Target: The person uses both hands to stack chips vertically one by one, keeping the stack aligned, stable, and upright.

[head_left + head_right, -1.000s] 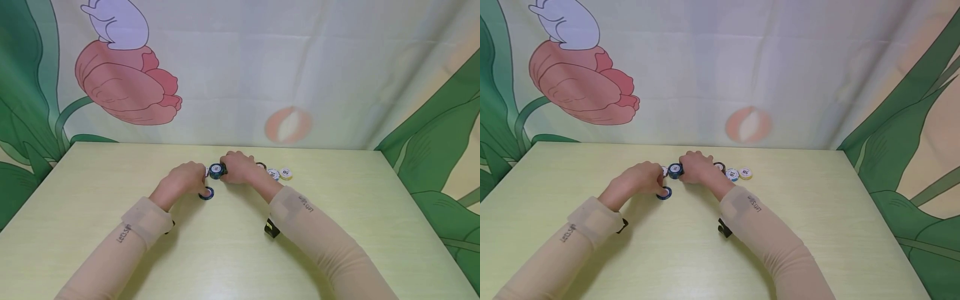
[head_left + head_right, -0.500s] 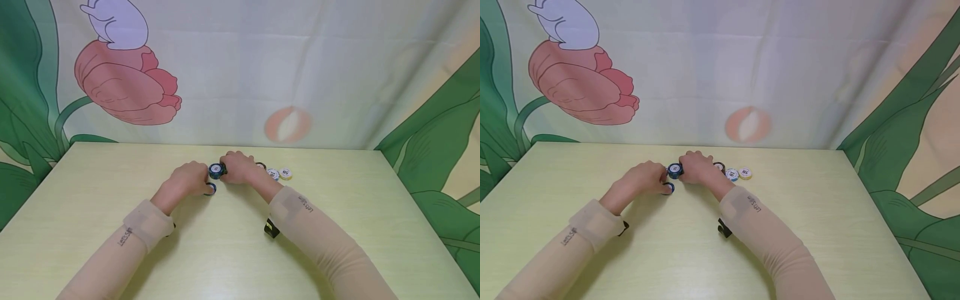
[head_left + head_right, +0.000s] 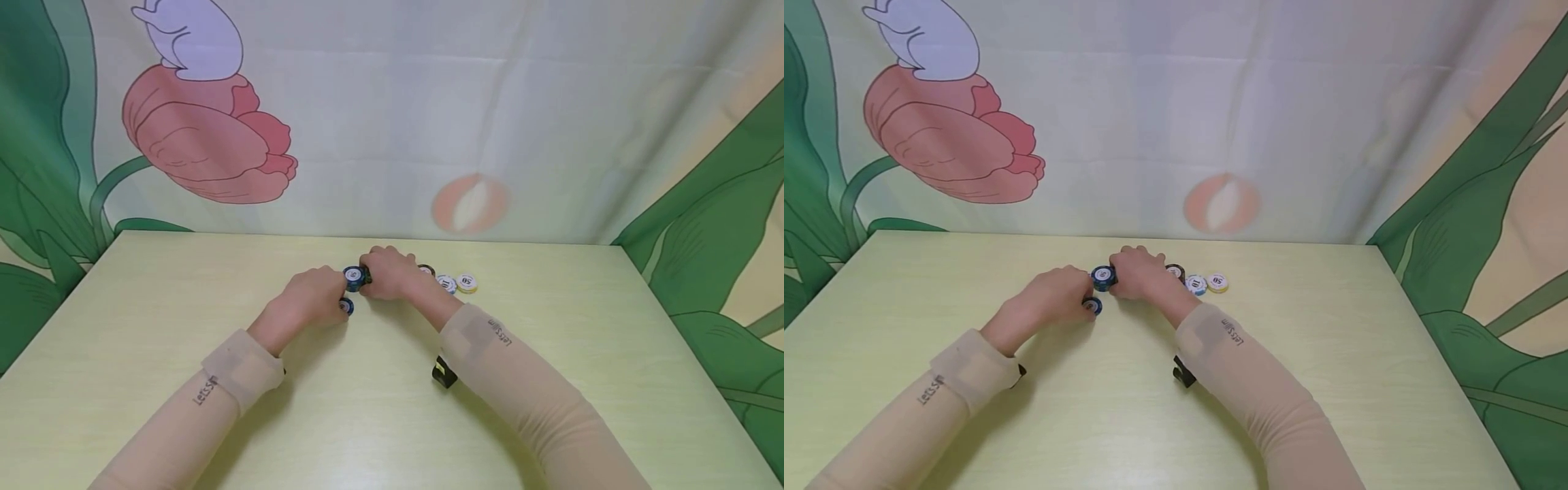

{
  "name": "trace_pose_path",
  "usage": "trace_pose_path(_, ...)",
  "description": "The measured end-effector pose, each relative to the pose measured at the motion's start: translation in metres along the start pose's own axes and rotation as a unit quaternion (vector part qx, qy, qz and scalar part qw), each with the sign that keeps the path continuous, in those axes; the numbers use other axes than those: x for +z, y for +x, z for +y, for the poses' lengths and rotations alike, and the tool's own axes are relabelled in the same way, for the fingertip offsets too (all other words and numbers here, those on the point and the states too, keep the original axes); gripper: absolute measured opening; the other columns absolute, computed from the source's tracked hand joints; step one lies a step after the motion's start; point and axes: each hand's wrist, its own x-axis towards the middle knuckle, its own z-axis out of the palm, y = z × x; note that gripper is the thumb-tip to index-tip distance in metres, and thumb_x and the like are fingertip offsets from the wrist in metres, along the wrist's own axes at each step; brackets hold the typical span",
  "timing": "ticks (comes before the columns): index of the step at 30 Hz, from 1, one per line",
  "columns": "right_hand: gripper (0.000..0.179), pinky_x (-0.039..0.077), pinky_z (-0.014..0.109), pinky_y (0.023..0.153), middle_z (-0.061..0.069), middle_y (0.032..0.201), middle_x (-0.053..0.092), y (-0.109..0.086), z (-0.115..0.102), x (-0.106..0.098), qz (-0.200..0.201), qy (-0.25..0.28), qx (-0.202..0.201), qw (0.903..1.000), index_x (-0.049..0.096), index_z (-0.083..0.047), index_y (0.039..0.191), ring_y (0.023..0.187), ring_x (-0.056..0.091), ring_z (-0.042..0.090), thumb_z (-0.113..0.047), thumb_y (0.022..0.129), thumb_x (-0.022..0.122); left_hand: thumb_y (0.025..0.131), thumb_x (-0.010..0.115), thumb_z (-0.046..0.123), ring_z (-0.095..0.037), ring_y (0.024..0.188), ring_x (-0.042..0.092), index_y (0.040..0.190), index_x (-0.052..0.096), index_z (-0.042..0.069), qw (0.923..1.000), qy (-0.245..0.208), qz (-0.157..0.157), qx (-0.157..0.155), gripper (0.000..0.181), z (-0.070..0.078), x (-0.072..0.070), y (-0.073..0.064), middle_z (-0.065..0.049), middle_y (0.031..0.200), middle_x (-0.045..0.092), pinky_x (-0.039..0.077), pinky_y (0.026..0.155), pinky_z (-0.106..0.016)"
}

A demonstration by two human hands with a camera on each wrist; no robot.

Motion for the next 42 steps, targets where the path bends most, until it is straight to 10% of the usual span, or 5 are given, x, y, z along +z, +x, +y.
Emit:
trace_pose_path(30,0.031,0.046,0.056,0.088,0.005,0.120,0.060,-0.003,0.000,-0.002,0.001,0.001,-0.005,1.0000,0.066,-0.016,0.118,0.109,0.054,0.027,-0.037,0.095,0.072,0.081,0.074,0.013,-0.023,0.072,0.053,0.082,0.066,0.006,0.9884,-0.054,0.138,0.030,0.010,-0.007,-0.002,0.014,-0.006,0.079,0.057,0.044,0.063,-0.034)
trace_pose_path(42,0.029,0.046,0.055,0.088,0.004,0.119,0.059,-0.003,0.001,-0.002,0.004,0.005,-0.009,0.9999,0.066,-0.015,0.116,0.109,0.054,0.027,-0.033,0.094,0.072,0.084,0.074,0.014,-0.023,0.073,0.052,0.081,0.066,0.005,0.9918,-0.034,0.123,0.011,0.013,-0.009,0.000,0.025,-0.007,0.079,0.056,0.044,0.063,-0.034)
